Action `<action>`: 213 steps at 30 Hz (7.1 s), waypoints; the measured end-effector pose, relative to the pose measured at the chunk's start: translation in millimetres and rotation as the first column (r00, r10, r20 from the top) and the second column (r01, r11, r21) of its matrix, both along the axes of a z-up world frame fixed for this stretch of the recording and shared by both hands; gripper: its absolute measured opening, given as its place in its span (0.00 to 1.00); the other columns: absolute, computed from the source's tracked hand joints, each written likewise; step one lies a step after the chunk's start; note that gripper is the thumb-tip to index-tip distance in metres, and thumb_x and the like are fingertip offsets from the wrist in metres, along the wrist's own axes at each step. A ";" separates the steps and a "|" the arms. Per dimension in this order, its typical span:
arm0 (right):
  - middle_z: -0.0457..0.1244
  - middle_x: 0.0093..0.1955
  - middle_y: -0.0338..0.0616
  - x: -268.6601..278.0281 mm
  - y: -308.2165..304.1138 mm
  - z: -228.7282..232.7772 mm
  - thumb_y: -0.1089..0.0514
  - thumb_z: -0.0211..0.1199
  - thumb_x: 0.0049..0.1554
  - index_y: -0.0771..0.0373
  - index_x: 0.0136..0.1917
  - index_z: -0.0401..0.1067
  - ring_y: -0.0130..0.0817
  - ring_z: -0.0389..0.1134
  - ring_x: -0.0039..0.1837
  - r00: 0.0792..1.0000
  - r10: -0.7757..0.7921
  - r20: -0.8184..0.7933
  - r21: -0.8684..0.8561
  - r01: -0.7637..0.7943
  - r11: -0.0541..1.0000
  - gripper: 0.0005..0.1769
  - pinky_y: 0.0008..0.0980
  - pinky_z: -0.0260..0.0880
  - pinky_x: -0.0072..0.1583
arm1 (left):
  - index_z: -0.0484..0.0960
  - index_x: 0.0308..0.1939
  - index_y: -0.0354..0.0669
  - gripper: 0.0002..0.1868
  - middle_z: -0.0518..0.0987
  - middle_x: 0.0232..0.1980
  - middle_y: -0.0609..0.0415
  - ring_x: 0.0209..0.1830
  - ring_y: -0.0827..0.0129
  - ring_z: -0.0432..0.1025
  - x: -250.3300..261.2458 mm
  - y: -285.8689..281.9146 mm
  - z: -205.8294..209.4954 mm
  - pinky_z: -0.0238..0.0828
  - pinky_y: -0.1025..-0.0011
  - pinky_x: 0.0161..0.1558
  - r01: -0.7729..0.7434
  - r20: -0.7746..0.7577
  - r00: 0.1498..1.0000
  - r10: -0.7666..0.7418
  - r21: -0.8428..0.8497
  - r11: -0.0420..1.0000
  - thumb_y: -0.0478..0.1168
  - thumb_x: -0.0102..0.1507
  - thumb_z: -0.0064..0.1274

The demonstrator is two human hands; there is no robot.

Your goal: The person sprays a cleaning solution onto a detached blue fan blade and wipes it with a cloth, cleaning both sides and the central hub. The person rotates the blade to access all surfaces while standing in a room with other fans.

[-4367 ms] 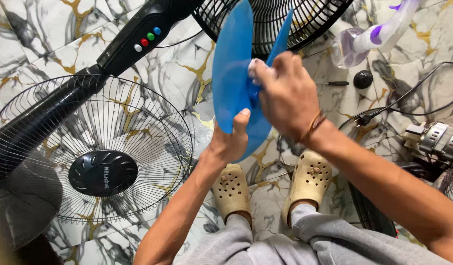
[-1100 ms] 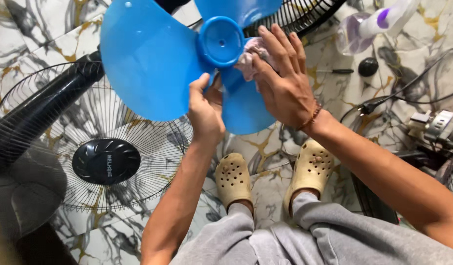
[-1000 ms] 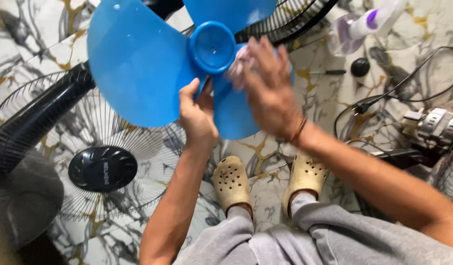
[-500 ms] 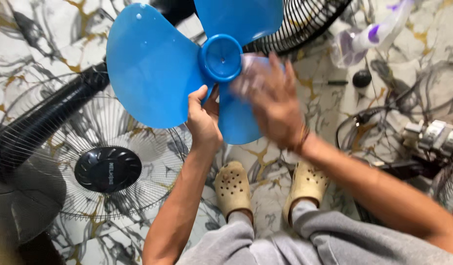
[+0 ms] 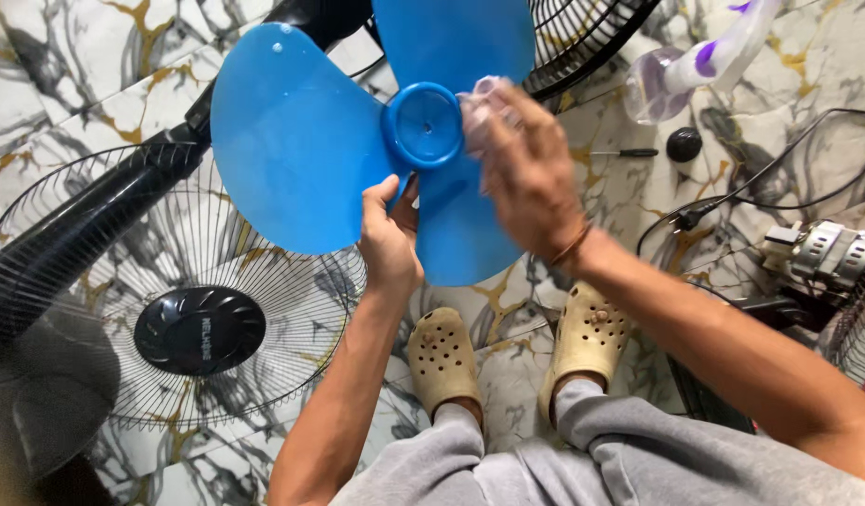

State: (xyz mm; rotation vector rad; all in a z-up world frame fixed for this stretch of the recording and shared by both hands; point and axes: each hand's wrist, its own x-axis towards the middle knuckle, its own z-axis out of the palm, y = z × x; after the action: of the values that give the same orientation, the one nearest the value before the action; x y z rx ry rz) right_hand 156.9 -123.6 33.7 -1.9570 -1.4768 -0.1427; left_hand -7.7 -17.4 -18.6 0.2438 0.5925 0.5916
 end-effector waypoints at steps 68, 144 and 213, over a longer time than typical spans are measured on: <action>0.49 0.83 0.52 11.7 -32.2 -28.9 0.63 0.63 0.67 0.61 0.81 0.56 0.51 0.42 0.87 0.991 0.129 0.035 -0.034 -0.128 0.991 0.33 0.55 0.25 0.84 | 0.67 0.68 0.44 0.29 0.70 0.70 0.48 0.69 0.57 0.65 -2.9 -5.6 45.0 0.60 0.54 0.72 -0.156 0.140 0.979 0.147 0.050 0.987 0.51 0.65 0.45; 0.67 0.47 0.52 97.3 12.9 11.7 0.62 0.78 0.59 0.69 0.57 0.73 0.43 0.71 0.45 0.910 0.415 -0.009 0.102 -0.412 0.905 0.18 0.35 0.72 0.47 | 0.58 0.75 0.40 0.41 0.66 0.74 0.48 0.75 0.61 0.62 -53.5 50.4 -44.9 0.61 0.59 0.75 0.627 0.021 0.706 -0.708 0.445 0.639 0.62 0.69 0.51; 0.39 0.85 0.60 -38.9 -14.6 -6.8 0.64 0.60 0.63 0.64 0.80 0.57 0.62 0.33 0.87 0.940 0.130 -0.314 -0.078 -0.162 0.984 0.34 0.60 0.29 0.83 | 0.77 0.49 0.37 0.16 0.77 0.46 0.57 0.43 0.73 0.71 26.2 0.8 19.8 0.71 0.70 0.48 0.165 -0.453 0.866 0.209 0.655 0.738 0.48 0.73 0.42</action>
State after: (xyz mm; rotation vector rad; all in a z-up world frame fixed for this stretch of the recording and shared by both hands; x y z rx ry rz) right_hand 118.0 -138.2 26.9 -1.8398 -1.4347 0.2984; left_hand 18.4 -16.6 1.2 1.1270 0.8687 0.7628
